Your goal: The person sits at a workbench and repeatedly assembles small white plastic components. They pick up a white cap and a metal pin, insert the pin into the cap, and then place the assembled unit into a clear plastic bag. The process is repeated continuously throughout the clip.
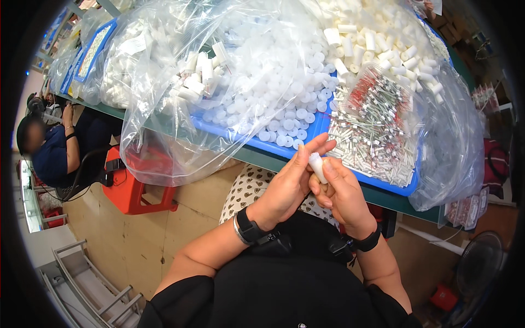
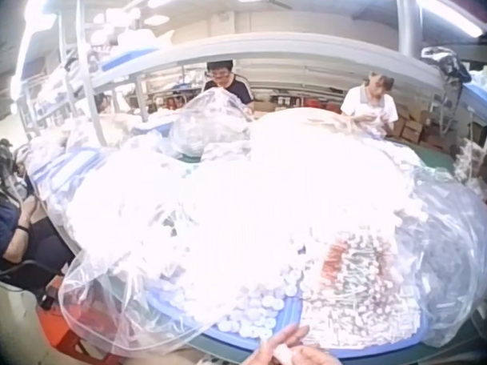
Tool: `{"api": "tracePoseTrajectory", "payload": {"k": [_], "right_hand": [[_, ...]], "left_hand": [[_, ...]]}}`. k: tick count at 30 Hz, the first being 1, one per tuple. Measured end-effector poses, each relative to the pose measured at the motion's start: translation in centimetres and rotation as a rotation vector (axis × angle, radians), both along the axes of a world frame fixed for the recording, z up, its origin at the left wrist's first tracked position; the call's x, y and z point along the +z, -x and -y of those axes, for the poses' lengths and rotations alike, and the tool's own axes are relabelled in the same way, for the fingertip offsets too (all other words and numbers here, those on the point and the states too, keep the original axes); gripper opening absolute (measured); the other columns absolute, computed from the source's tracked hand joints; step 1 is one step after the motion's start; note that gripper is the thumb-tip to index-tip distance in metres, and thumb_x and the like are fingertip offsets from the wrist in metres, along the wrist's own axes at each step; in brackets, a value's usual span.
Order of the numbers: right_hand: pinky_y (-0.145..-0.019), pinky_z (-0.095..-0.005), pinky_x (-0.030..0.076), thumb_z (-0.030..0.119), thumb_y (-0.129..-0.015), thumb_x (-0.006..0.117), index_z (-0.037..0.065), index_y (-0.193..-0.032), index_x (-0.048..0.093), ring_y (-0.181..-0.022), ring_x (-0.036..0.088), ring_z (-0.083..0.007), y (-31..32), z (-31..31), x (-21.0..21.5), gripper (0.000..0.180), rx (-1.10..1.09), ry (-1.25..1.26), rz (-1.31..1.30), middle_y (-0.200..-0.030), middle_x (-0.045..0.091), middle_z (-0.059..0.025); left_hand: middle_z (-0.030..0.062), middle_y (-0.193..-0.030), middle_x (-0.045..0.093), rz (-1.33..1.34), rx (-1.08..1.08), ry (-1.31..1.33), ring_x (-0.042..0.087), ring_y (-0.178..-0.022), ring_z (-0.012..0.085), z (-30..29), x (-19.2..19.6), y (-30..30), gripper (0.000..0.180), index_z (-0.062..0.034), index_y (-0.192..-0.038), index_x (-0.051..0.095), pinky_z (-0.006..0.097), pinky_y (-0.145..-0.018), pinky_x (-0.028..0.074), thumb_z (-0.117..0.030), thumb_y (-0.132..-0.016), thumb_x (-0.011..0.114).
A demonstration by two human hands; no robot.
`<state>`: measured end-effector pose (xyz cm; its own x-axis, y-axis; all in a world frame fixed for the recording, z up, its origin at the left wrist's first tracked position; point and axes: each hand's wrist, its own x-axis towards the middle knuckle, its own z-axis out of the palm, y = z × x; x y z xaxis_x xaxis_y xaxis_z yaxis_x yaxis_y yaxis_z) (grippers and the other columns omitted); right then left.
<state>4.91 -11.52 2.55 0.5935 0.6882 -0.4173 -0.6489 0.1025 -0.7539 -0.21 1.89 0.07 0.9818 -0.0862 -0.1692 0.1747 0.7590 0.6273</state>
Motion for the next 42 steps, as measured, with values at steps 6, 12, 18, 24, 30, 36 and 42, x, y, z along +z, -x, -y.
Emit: {"api": "tracePoseTrajectory", "payload": {"k": [6,12,18,24,30,36,42], "right_hand": [[-0.043,-0.0188,0.032,0.03,-0.107,0.036,-0.002,-0.114,0.054,-0.047,0.038,-0.0049,-0.4,0.6,-0.3,0.037,0.079,-0.156,-0.202,-0.071,0.052,-0.0028],[-0.044,-0.0334,0.037,0.023,-0.103,0.045,0.0,-0.11,0.053,-0.047,0.053,-0.0215,0.7,-0.4,-2.4,0.025,0.039,0.318,0.97,-0.067,0.057,-0.0089],[-0.052,-0.0398,0.045,0.018,-0.102,0.048,-0.001,-0.106,0.055,-0.061,0.064,-0.0359,1.2,-1.0,-2.4,0.021,-0.042,0.542,1.369,-0.071,0.062,-0.0193],[-0.052,-0.0268,0.04,0.022,-0.104,0.045,0.001,-0.104,0.055,-0.056,0.051,-0.0111,1.1,-0.7,-1.8,0.023,-0.004,0.412,1.022,-0.069,0.056,-0.0048],[-0.056,-0.0301,0.042,0.019,-0.103,0.048,0.0,-0.101,0.056,-0.058,0.056,-0.0178,1.0,-0.7,-2.2,0.021,0.01,0.306,0.713,-0.065,0.058,-0.0107],[-0.062,-0.0278,0.046,0.017,-0.103,0.049,0.0,-0.111,0.054,-0.074,0.056,-0.0095,1.2,-1.5,-0.3,0.02,0.053,0.369,0.861,-0.086,0.061,-0.005],[-0.064,-0.0184,0.04,0.013,-0.101,0.051,0.0,-0.133,0.045,-0.07,0.044,-0.0032,-0.1,0.4,2.2,0.035,-0.081,0.148,0.697,-0.106,0.053,-0.0032]], "left_hand": [[0.0167,-0.149,0.038,0.006,-0.054,0.059,0.044,-0.134,0.0308,-0.7,0.3,-0.6,0.063,-0.0021,-0.146,0.034,0.045,-0.108,0.042,-0.048,-0.104,0.029],[0.0147,-0.148,0.04,0.012,-0.006,-0.058,0.046,-0.131,0.0303,0.3,-0.8,-0.4,0.047,0.0011,-0.127,0.053,0.043,-0.107,0.043,-0.035,-0.106,0.032],[0.0123,-0.147,0.042,-0.033,0.041,0.159,0.046,-0.131,0.0291,0.3,-0.8,-0.3,0.049,0.0002,-0.131,0.05,0.042,-0.11,0.039,-0.038,-0.106,0.032],[0.0136,-0.14,0.048,-0.039,-0.048,0.189,0.048,-0.129,0.0264,-0.8,-0.2,-0.3,0.057,-0.0001,-0.14,0.042,0.042,-0.109,0.039,-0.043,-0.106,0.029],[0.0179,-0.123,0.059,-0.019,-0.004,-0.022,0.057,-0.116,0.0231,0.2,-0.5,0.2,0.056,0.0018,-0.138,0.043,0.037,-0.103,0.044,-0.042,-0.107,0.026],[0.0179,-0.121,0.061,-0.083,0.091,-0.136,0.059,-0.112,0.0236,0.3,0.3,0.8,0.061,0.0035,-0.129,0.05,0.036,-0.102,0.045,-0.046,-0.106,0.022],[0.0257,-0.137,0.047,0.095,0.357,0.669,0.05,-0.126,0.0319,-9.2,5.1,-3.8,0.079,0.0135,-0.137,0.032,0.041,-0.11,0.042,-0.053,-0.097,0.046]]}}
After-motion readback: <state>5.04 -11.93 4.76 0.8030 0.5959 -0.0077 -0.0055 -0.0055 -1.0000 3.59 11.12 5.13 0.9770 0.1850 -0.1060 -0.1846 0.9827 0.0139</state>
